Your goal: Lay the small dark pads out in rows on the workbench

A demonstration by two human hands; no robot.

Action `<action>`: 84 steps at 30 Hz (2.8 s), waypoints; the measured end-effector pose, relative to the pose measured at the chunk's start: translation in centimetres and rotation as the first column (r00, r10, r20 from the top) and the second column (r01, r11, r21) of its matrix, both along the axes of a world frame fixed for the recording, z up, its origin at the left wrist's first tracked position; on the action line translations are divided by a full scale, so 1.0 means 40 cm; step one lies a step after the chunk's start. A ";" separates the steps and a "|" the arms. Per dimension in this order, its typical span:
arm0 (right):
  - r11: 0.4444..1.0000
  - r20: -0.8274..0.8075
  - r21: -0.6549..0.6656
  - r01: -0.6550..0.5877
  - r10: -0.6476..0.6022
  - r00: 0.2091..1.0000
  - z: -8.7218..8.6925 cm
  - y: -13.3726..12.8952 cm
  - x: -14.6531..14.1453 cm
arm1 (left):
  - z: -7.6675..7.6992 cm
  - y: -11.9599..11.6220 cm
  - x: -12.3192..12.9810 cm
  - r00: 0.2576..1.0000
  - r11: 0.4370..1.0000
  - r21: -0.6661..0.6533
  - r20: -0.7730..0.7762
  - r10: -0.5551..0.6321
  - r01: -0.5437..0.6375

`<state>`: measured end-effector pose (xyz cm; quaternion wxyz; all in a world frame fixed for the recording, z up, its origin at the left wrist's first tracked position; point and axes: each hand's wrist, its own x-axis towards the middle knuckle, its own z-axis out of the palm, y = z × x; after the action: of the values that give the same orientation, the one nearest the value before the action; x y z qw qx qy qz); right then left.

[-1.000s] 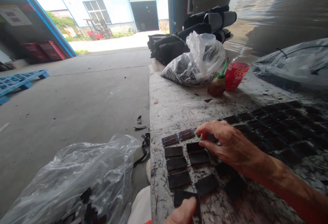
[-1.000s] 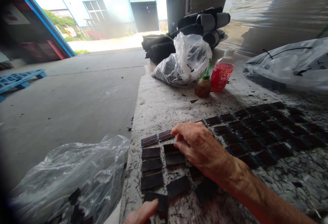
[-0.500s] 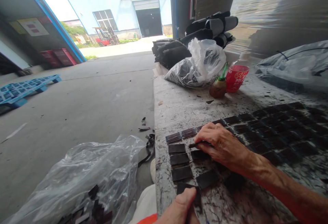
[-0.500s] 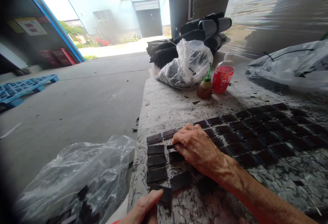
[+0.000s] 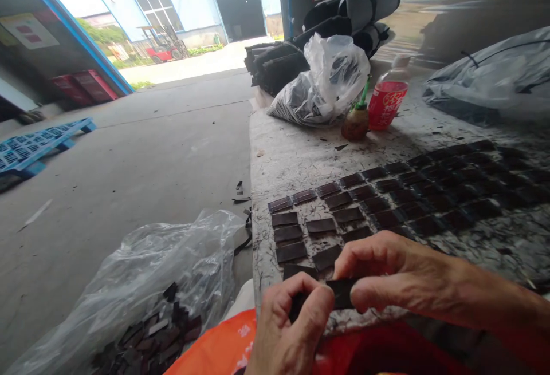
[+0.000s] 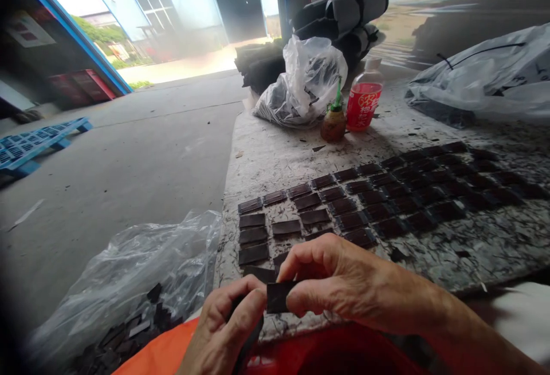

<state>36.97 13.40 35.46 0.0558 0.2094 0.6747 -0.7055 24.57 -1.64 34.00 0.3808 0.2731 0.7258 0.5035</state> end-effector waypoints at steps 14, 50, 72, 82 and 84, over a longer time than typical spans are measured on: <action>0.920 0.086 -0.301 0.251 -0.236 0.968 -0.105 -0.115 0.135 | -0.111 -0.062 0.149 0.962 1.000 0.026 0.274 -0.015 0.008; 0.895 0.092 -0.292 0.337 -0.324 0.941 -0.183 -0.147 0.171 | -0.163 -0.076 0.222 0.894 1.000 -0.012 0.448 -0.018 0.026; 0.899 0.112 -0.272 0.342 -0.324 0.940 -0.203 -0.149 0.177 | -0.171 -0.097 0.211 0.944 0.995 -0.103 0.329 0.031 0.003; 0.936 0.157 -0.180 0.301 -0.275 0.949 -0.190 -0.153 0.185 | -0.163 -0.088 0.210 0.946 0.993 -0.088 0.321 -0.045 0.077; 0.935 0.160 -0.196 0.295 -0.266 0.950 -0.189 -0.153 0.184 | -0.160 -0.086 0.210 0.945 0.993 -0.081 0.321 -0.055 0.086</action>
<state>44.34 7.26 27.88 0.0212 0.3422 0.5512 -0.7606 32.98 -5.09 27.61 0.5230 0.1959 0.6675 0.4924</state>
